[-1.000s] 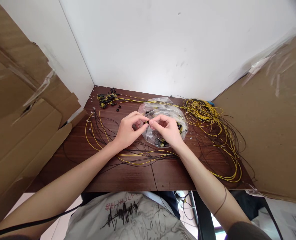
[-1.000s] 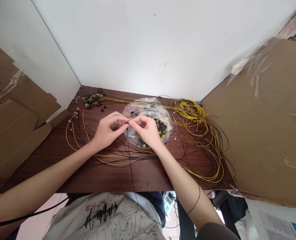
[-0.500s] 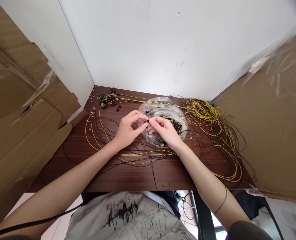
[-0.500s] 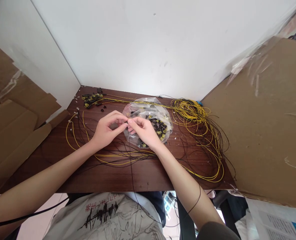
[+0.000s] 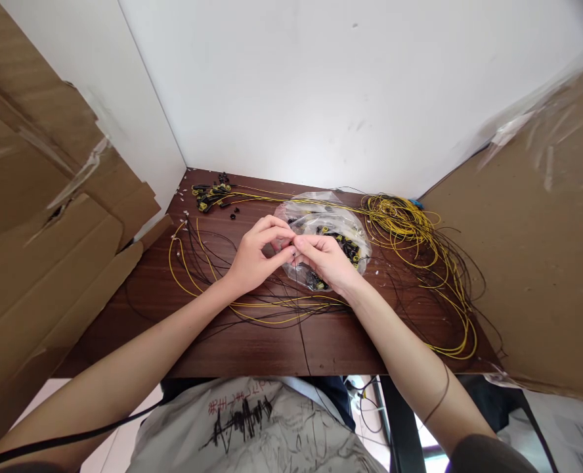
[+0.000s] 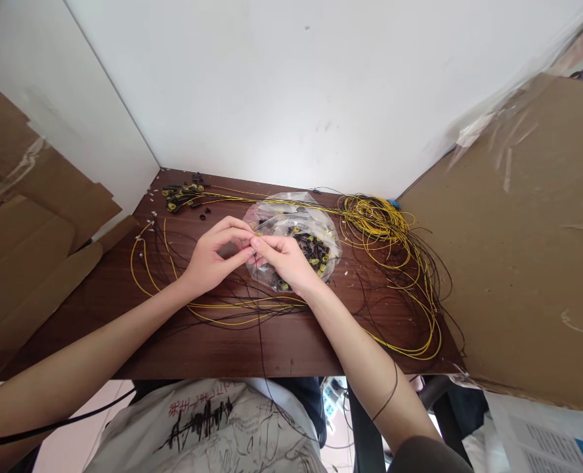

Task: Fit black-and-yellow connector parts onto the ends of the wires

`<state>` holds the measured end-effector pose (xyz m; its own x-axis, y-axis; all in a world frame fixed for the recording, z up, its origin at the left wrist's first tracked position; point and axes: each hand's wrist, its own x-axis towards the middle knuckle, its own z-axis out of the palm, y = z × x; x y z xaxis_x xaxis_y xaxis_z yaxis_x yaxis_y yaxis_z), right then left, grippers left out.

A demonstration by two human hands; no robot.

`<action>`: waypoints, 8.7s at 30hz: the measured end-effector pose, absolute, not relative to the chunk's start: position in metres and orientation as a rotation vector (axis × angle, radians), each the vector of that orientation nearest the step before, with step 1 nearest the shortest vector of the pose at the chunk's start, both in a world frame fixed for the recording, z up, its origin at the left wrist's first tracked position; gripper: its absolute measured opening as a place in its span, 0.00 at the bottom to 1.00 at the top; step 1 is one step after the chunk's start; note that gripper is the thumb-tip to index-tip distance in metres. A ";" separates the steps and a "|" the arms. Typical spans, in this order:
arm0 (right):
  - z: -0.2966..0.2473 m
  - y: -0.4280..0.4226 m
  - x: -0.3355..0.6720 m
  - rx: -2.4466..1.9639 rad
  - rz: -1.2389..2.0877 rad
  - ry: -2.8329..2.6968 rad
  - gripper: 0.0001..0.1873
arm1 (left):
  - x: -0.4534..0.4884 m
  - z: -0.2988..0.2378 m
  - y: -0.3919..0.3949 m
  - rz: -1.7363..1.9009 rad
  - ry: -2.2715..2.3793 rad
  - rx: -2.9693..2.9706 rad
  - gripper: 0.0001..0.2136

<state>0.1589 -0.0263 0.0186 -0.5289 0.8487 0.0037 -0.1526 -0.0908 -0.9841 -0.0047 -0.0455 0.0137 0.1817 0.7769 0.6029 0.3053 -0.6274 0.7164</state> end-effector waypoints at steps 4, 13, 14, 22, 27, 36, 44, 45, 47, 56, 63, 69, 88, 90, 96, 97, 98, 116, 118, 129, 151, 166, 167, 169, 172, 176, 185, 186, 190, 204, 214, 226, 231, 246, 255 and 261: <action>0.020 -0.027 0.159 -0.823 1.721 -1.413 0.15 | -0.005 0.014 -0.045 1.447 1.020 2.039 0.05; 0.018 -0.026 0.161 -0.799 1.715 -1.440 0.14 | -0.005 0.015 -0.046 1.444 1.015 2.048 0.06; 0.017 -0.026 0.161 -0.795 1.713 -1.445 0.13 | -0.005 0.015 -0.046 1.440 1.019 2.052 0.06; 0.016 -0.026 0.160 -0.820 1.675 -1.472 0.15 | -0.005 0.016 -0.046 1.432 1.056 2.064 0.05; 0.017 -0.027 0.159 -0.837 1.675 -1.454 0.14 | -0.005 0.015 -0.046 1.432 1.035 2.052 0.05; 0.027 -0.030 0.161 -0.783 1.856 -1.359 0.12 | -0.005 0.015 -0.046 1.440 1.013 2.050 0.06; 0.028 -0.029 0.161 -0.727 1.971 -1.249 0.09 | -0.004 0.013 -0.046 1.412 0.958 2.069 0.08; 0.028 -0.029 0.161 -0.735 1.970 -1.251 0.10 | -0.004 0.013 -0.046 1.417 0.948 2.085 0.08; 0.028 -0.029 0.161 -0.766 1.964 -1.256 0.10 | -0.004 0.013 -0.046 1.424 0.929 2.133 0.08; 0.027 -0.030 0.160 -0.871 1.987 -1.210 0.15 | -0.006 0.011 -0.046 1.406 0.915 2.290 0.08; 0.026 -0.032 0.157 -0.879 1.972 -1.197 0.13 | -0.006 0.011 -0.048 1.367 0.901 2.454 0.08; 0.028 -0.030 0.160 -0.858 1.875 -1.139 0.17 | -0.006 0.015 -0.045 1.477 1.011 2.275 0.07; 0.033 -0.014 0.174 -0.739 1.524 -0.881 0.10 | -0.014 0.021 -0.042 1.533 1.133 2.002 0.07; 0.034 -0.014 0.174 -0.738 1.523 -0.880 0.10 | -0.016 0.022 -0.042 1.536 1.147 1.991 0.07; 0.033 -0.013 0.177 -0.744 1.546 -0.875 0.10 | -0.018 0.023 -0.042 1.531 1.156 1.985 0.06; 0.032 -0.013 0.177 -0.751 1.535 -0.875 0.10 | -0.018 0.023 -0.042 1.529 1.152 1.983 0.06; 0.031 -0.012 0.178 -0.760 1.513 -0.880 0.11 | -0.019 0.023 -0.041 1.527 1.149 1.978 0.06; 0.026 -0.035 0.139 -0.779 1.776 -1.280 0.20 | -0.016 0.033 -0.043 1.433 1.049 1.929 0.05; 0.029 -0.035 0.140 -0.770 1.808 -1.225 0.19 | -0.017 0.034 -0.043 1.427 1.030 1.972 0.05; 0.042 -0.031 0.143 -0.814 1.827 -1.121 0.14 | -0.023 0.053 -0.038 1.345 0.914 2.273 0.07; 0.154 0.053 0.357 -1.156 1.439 -0.862 0.15 | -0.137 0.062 0.050 1.001 2.252 2.482 0.16; 0.066 0.075 0.367 -1.990 0.284 -1.761 0.13 | -0.133 0.023 0.045 0.846 2.020 2.539 0.13; 0.065 0.074 0.365 -2.021 0.149 -1.885 0.13 | -0.133 0.023 0.044 0.810 2.034 2.542 0.14; 0.067 0.070 0.355 -2.032 -0.120 -2.096 0.13 | -0.131 0.026 0.042 0.741 2.067 2.544 0.14; 0.076 0.056 0.331 -1.898 -0.319 -2.220 0.16 | -0.128 0.031 0.039 0.707 2.091 2.548 0.15; 0.091 0.022 0.286 -1.518 -0.025 -2.277 0.17 | -0.116 0.046 0.033 0.889 1.978 2.547 0.16; 0.068 -0.051 0.177 -0.899 0.169 -2.515 0.40 | -0.018 0.077 -0.037 0.868 0.999 2.077 0.22; 0.063 -0.055 0.168 -0.867 0.186 -2.512 0.42 | -0.009 0.076 -0.045 0.797 0.957 2.058 0.24; 0.044 -0.068 0.149 -0.797 0.186 -2.482 0.48 | 0.013 0.071 -0.066 0.820 1.087 2.054 0.20; 0.049 -0.082 0.170 -0.979 0.774 -2.682 0.57 | 0.041 0.068 -0.087 0.692 1.263 2.085 0.17; 0.083 -0.076 0.182 -0.816 0.916 -2.636 0.39 | 0.012 0.088 -0.092 0.452 1.151 2.013 0.28; 0.062 -0.060 0.240 -1.215 0.822 -1.688 0.28 | -0.106 0.050 -0.100 0.122 1.346 2.277 0.39; 0.049 -0.067 0.246 -1.311 0.883 -1.530 0.28 | -0.104 0.042 -0.087 0.244 1.359 2.223 0.23; 0.028 -0.111 0.185 -1.083 0.484 -2.500 0.30 | -0.092 0.040 -0.108 0.174 1.250 2.309 0.47; 0.016 -0.117 0.176 -1.113 0.275 -2.467 0.13 | -0.084 0.029 -0.094 0.444 1.335 2.403 0.12; 0.016 -0.118 0.166 -1.207 0.208 -2.459 0.17 | -0.062 0.023 -0.093 0.507 1.321 2.586 0.12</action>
